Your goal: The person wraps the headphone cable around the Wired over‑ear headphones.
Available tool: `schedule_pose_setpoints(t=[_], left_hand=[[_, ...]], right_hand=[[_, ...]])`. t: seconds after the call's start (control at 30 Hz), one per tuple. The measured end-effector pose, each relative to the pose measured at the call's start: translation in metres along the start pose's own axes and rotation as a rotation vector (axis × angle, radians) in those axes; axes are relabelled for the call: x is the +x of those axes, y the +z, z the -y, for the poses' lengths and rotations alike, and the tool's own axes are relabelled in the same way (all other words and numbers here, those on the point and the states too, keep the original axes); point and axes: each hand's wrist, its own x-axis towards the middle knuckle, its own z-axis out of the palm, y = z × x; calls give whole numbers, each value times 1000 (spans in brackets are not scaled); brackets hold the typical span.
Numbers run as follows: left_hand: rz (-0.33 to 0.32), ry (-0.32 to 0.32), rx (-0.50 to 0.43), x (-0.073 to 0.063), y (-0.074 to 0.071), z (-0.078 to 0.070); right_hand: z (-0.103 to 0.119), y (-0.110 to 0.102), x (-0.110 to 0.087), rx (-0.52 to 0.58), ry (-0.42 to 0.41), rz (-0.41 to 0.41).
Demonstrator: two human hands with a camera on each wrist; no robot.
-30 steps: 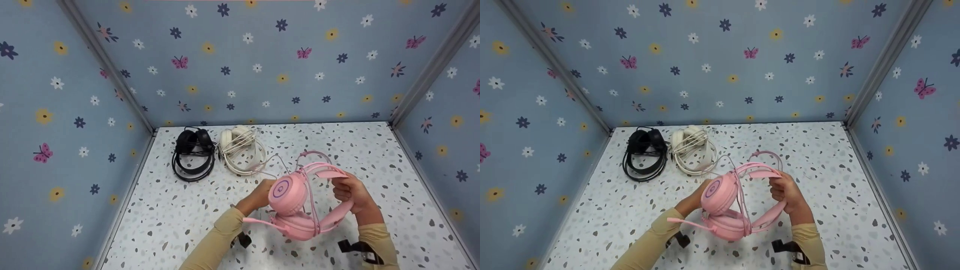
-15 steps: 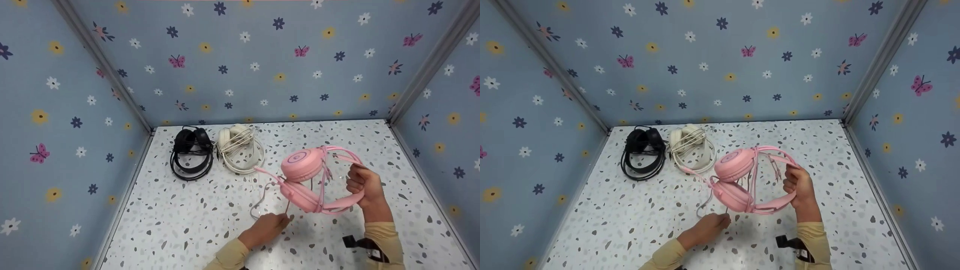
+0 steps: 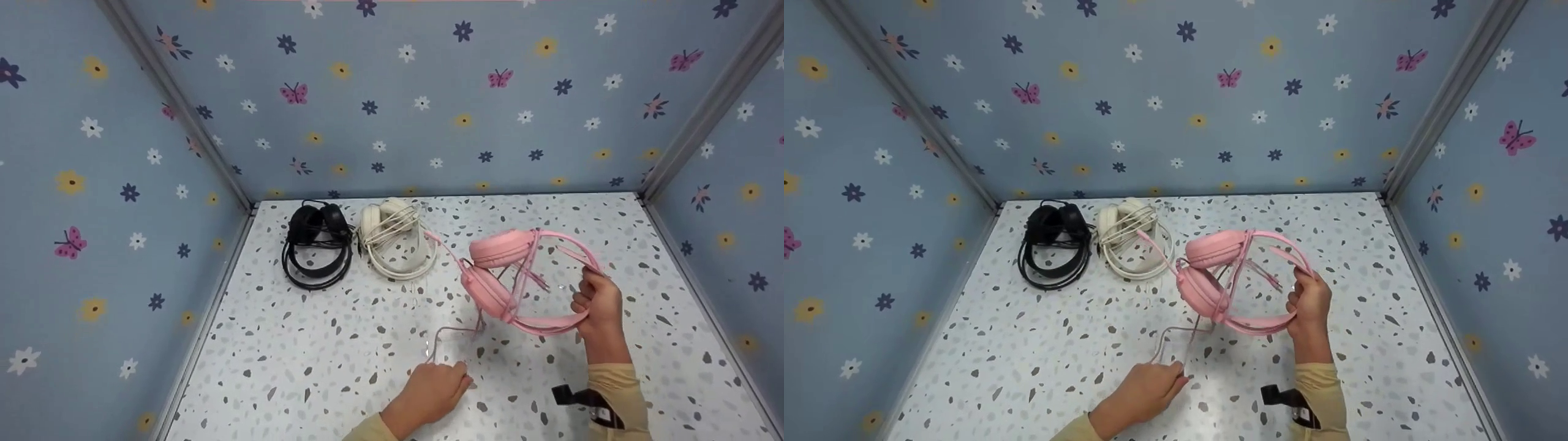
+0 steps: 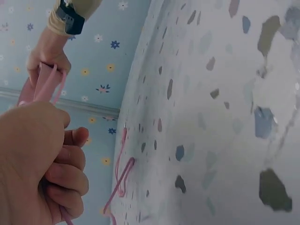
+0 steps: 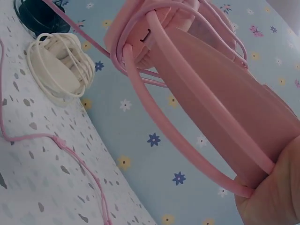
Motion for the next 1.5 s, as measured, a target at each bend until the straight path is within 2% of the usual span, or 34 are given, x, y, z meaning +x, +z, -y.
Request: schedule_pose_setpoints(t=[0.1, 0.2, 0.27, 0.33, 0.47, 0.6, 0.73, 0.93, 1.03, 1.13, 1.23, 1.3, 1.37, 1.43, 1.5], left_hand=[[62, -38, 51, 7, 4, -18], [72, -30, 36, 11, 4, -31], [42, -8, 2, 10, -2, -33], [-8, 28, -5, 7, -12, -31], [-56, 89, 17, 1, -33, -21], [4, 103, -26, -2, -61, -7], [55, 87, -72, -8, -96, 12], [84, 141, -77, -13, -142, 34], [59, 142, -25, -14, -162, 42], [8, 103, -5, -14, -181, 52], [-6, 94, -58, -15, -197, 64], [1, 112, -110, -14, -205, 71], [-2, 149, -149, -13, -211, 76], [-41, 192, -154, -10, -218, 79], [-110, 240, -128, -6, -225, 81]], right_hand=[[-7, 5, 2, 31, 0, -65], [-15, 9, 4, -30, -49, -113], [-19, 9, 5, -102, -83, -143], [-23, 8, 6, -192, -125, -176], [-29, 3, 10, -379, -182, -283], [-37, 1, 14, -655, -256, -339], [-47, 3, 13, -904, -324, -284], [-54, 10, 6, -1094, -347, -169], [-49, 13, 5, -1184, -383, -128], [-43, 11, 9, -1293, -460, -131], [-39, 4, 12, -1386, -519, -162], [-39, -2, 13, -1412, -496, -157], [-39, -6, 12, -1412, -440, -126], [-40, -7, 11, -1393, -382, -74], [-41, -6, 9, -1376, -344, -22]])
